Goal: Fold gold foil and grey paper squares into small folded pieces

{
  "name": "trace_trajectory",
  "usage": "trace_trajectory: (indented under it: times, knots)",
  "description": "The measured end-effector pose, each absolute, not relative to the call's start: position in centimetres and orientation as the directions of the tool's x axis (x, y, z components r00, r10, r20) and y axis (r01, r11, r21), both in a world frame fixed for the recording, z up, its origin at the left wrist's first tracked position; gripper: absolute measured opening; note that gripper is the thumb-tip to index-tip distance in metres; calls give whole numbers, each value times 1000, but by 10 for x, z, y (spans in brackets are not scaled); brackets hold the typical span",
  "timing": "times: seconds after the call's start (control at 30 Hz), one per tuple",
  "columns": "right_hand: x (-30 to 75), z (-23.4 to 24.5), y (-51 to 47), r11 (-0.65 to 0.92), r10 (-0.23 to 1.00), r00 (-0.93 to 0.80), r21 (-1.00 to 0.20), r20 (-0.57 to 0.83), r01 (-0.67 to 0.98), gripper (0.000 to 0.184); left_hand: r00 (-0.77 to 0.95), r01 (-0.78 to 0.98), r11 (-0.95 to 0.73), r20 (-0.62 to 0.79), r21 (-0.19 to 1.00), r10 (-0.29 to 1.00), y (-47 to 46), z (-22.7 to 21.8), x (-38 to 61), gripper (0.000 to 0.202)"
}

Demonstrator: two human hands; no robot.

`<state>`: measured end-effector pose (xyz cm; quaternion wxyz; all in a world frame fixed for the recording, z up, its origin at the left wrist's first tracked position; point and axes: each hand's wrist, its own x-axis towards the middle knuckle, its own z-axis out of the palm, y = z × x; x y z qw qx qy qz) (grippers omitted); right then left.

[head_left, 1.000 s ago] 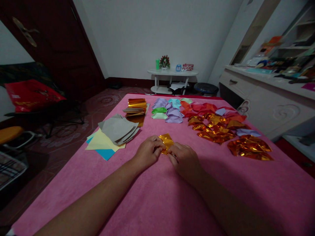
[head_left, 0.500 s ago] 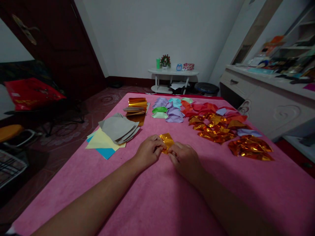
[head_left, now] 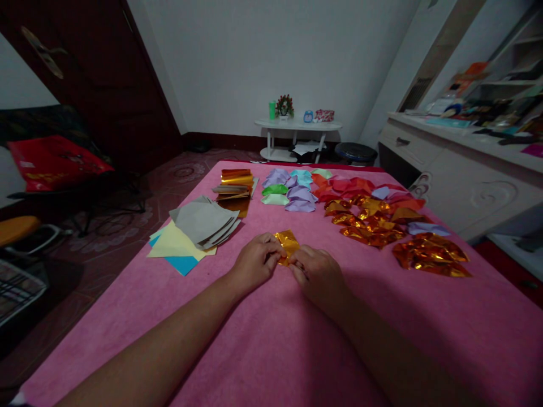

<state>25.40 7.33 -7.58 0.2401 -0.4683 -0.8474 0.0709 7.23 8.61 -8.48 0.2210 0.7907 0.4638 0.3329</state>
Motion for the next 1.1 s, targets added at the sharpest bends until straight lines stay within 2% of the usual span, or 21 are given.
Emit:
trace_trajectory:
  times: [0.47,0.7,0.9,0.97,1.1]
  knots:
    - [254,-78,73,557,822,-441,-342,361,757,8,362,588,-492,336,642,870,89,-86,70,17]
    - [253,-77,72,522,847,-418,-358,330,774,8,360,535,-491,340,688,869,95,-90,61,17]
    - [254,-74,69,508,857,-415,-370,304,778,6,412,529,-532,348,662,842,92,-83,59,18]
    - [253,-73,69,502,861,-411,-364,301,784,6,441,534,-556,352,636,826,90,-80,58,22]
    - [252,-72,69,504,859,-414,-357,302,786,7,457,568,-589,375,575,807,88,-79,56,43]
